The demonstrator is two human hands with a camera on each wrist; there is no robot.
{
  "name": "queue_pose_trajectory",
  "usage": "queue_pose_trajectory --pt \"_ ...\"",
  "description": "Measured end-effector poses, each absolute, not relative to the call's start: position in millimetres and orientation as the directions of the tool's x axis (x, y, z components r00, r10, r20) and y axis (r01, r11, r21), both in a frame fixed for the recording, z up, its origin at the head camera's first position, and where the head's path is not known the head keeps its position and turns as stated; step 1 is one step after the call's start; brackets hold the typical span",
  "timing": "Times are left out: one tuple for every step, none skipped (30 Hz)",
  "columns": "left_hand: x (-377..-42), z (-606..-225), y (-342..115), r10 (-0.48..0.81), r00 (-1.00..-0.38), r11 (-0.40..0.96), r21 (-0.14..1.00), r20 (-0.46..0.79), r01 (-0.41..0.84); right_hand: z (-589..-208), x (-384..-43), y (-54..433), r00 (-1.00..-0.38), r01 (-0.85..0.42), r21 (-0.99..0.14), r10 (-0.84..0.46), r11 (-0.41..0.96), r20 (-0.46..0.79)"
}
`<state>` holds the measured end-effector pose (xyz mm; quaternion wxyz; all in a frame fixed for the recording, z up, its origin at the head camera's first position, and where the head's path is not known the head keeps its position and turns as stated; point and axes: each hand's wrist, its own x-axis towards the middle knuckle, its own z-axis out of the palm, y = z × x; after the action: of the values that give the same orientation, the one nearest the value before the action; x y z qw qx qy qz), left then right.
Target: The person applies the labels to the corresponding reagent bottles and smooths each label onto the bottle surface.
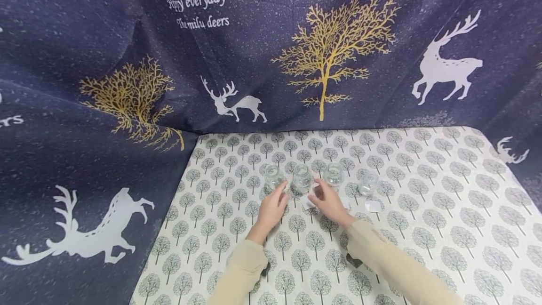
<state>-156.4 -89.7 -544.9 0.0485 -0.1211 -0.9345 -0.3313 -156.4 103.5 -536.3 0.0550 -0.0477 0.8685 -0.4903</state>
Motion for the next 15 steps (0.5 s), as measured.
queue_pose_trajectory --pt "-154.8 -544.0 -93.9 0.187 -0.968 0.757 0.603 0.169 0.251 -535.8 -154.1 103.2 -0.99 -0.037 -0.858 -0.134 0.512 -0.037" --pt "-153.6 -543.4 -98.1 0.176 -0.97 0.762 0.6 0.168 0.242 -535.3 -151.9 102.2 -0.991 -0.04 -0.859 -0.128 0.511 -0.031" --pt "-152.9 -542.9 -102.2 0.161 -0.972 0.765 0.601 0.168 0.231 -534.5 -149.9 100.9 -0.991 -0.049 -0.857 -0.13 0.513 -0.021" --pt "-152.1 -542.4 -106.5 0.151 -0.973 0.768 0.599 0.173 0.225 -534.1 -148.3 99.2 -0.991 -0.061 -0.856 -0.136 0.514 -0.011" --pt "-151.7 -542.2 -110.9 0.138 -0.975 0.767 0.603 0.176 0.218 -532.7 -146.6 97.0 -0.99 -0.069 -0.856 -0.142 0.512 -0.006" --pt "-151.4 -541.9 -115.0 0.131 -0.976 0.766 0.606 0.176 0.212 -531.1 -145.0 94.4 -0.989 -0.071 -0.86 -0.151 0.505 -0.007" --pt "-151.5 -541.8 -118.8 0.119 -0.978 0.763 0.615 0.168 0.199 -529.0 -143.5 91.4 -0.987 -0.067 -0.868 -0.161 0.492 -0.015" --pt "-151.9 -541.6 -122.4 0.109 -0.981 0.758 0.625 0.157 0.185 -528.0 -142.8 88.4 -0.984 -0.071 -0.872 -0.176 0.484 -0.018" --pt "-152.4 -541.6 -126.0 0.104 -0.983 0.753 0.634 0.149 0.176 -526.3 -142.0 85.2 -0.981 -0.065 -0.879 -0.19 0.472 -0.029" --pt "-152.9 -541.2 -129.2 0.102 -0.986 0.747 0.644 0.134 0.165 -525.2 -141.7 81.9 -0.978 -0.062 -0.887 -0.205 0.458 -0.038" --pt "-153.7 -541.1 -132.1 0.101 -0.988 0.745 0.65 0.116 0.152 -524.4 -141.6 78.5 -0.975 -0.063 -0.89 -0.218 0.451 -0.042" --pt "-154.7 -540.9 -134.7 0.1 -0.99 0.746 0.651 0.095 0.138 -524.3 -142.0 75.0 -0.971 -0.066 -0.894 -0.234 0.442 -0.045" --pt "-155.7 -540.8 -137.1 0.1 -0.992 0.749 0.651 0.077 0.126 -524.8 -142.5 71.5 -0.966 -0.069 -0.899 -0.253 0.433 -0.047" --pt "-156.5 -540.4 -139.5 0.108 -0.992 0.753 0.646 0.061 0.122 -525.8 -143.3 67.9 -0.962 -0.077 -0.899 -0.269 0.43 -0.046" --pt "-157.2 -540.0 -141.7 0.113 -0.993 0.751 0.65 0.042 0.113 -526.7 -143.9 64.3 -0.957 -0.081 -0.899 -0.284 0.43 -0.05"
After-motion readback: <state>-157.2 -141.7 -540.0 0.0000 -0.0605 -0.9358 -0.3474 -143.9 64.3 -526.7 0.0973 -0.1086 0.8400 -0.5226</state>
